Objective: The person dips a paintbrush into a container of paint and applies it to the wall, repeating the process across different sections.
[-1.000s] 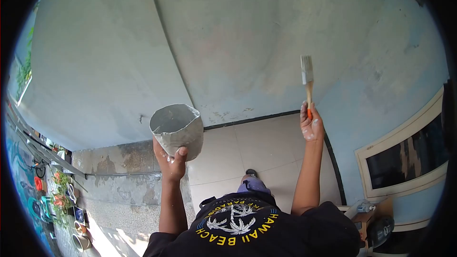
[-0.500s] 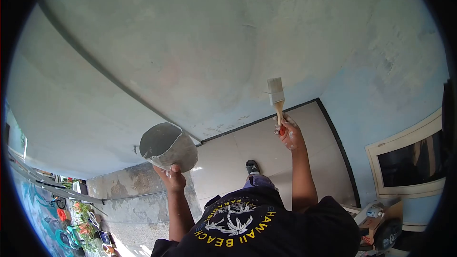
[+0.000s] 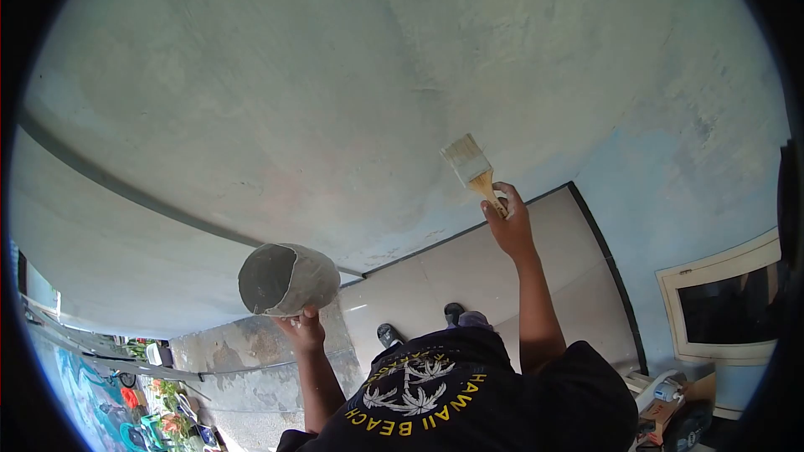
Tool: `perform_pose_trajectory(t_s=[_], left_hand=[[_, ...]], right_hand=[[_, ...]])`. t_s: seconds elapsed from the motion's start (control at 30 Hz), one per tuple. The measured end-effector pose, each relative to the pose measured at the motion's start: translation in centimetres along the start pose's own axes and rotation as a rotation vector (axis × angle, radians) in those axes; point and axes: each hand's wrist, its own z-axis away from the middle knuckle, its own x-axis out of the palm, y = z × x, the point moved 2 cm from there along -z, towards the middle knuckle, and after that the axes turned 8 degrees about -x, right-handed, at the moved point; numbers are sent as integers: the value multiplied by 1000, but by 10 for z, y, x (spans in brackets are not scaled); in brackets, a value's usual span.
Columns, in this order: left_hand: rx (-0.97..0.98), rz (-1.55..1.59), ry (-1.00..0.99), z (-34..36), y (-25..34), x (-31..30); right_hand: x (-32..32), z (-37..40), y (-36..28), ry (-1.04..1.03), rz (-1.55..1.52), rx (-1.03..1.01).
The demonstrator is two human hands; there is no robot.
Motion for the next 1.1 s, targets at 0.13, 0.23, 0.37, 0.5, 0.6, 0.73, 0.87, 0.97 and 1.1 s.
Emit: perform_pose_trajectory(t_s=[0.13, 0.23, 0.37, 0.5, 0.6, 0.73, 0.87, 0.97, 1.1], left_hand=[[57, 10, -78, -36, -4, 6], [32, 96, -81, -54, -1, 18], [-22, 140, -219, -85, -7, 19], [-30, 154, -269, -104, -2, 15], [-55, 204, -282, -116, -2, 13], [-24, 179, -381, -123, 1, 9], [-36, 188, -382, -128, 6, 5], [-47, 193, -401, -133, -6, 2], [-50, 214, -360, -134, -11, 1]], right_hand=[[-20, -22, -72, 54, 270, 43], [-26, -37, -99, 104, 491, -217], [-19, -53, -160, 31, 839, -287], [1, -65, -209, 38, 912, -331], [12, -75, -227, 45, 881, -416], [8, -76, -248, 115, 848, -462], [7, -84, -275, 218, 795, -524], [10, -97, -258, 208, 834, -452], [26, -88, -158, -1, 957, -146]])
